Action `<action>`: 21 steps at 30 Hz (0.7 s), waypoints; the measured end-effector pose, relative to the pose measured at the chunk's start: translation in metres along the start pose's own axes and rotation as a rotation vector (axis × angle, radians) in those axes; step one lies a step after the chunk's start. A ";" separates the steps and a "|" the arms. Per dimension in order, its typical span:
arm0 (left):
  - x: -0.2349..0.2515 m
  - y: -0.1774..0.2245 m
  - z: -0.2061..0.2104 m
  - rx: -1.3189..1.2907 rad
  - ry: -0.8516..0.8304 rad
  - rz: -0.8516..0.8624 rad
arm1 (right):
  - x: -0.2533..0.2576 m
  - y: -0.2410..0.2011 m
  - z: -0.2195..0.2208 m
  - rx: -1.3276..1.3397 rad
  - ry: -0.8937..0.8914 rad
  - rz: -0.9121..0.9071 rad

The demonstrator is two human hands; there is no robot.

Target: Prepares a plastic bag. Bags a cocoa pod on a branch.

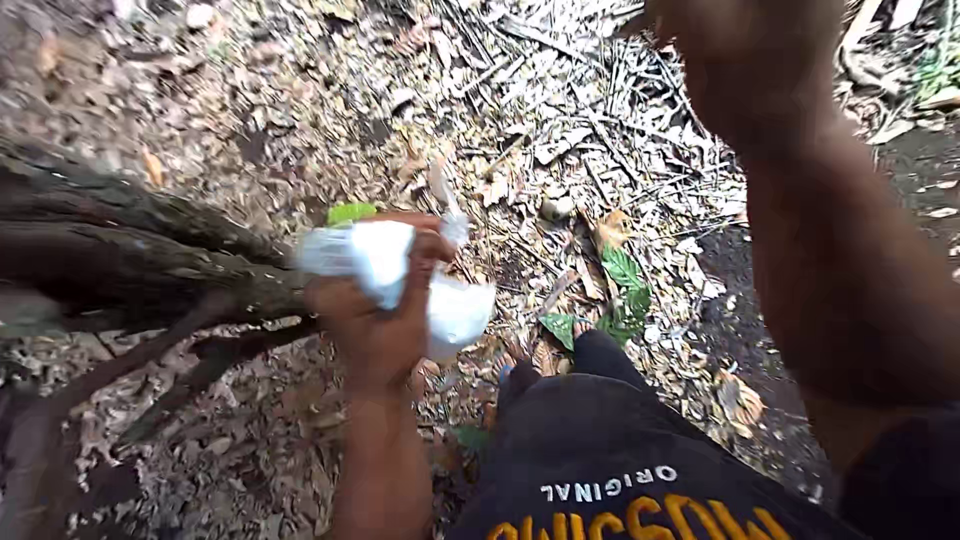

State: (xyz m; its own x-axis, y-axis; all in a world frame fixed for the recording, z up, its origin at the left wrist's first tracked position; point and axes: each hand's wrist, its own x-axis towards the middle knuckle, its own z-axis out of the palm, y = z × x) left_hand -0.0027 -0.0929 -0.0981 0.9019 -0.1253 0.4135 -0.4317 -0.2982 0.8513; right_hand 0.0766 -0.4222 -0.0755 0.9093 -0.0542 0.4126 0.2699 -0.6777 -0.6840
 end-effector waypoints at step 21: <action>-0.032 -0.170 0.282 0.614 -1.383 -0.580 | -0.109 0.202 0.013 0.405 -1.036 0.217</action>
State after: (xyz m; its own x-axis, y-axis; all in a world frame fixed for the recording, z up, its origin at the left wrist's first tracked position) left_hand 0.0460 -0.3050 -0.3470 0.4039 -0.4769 -0.7806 -0.2810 -0.8768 0.3903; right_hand 0.0358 -0.5437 -0.2668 0.7228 0.6192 -0.3069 -0.0141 -0.4308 -0.9023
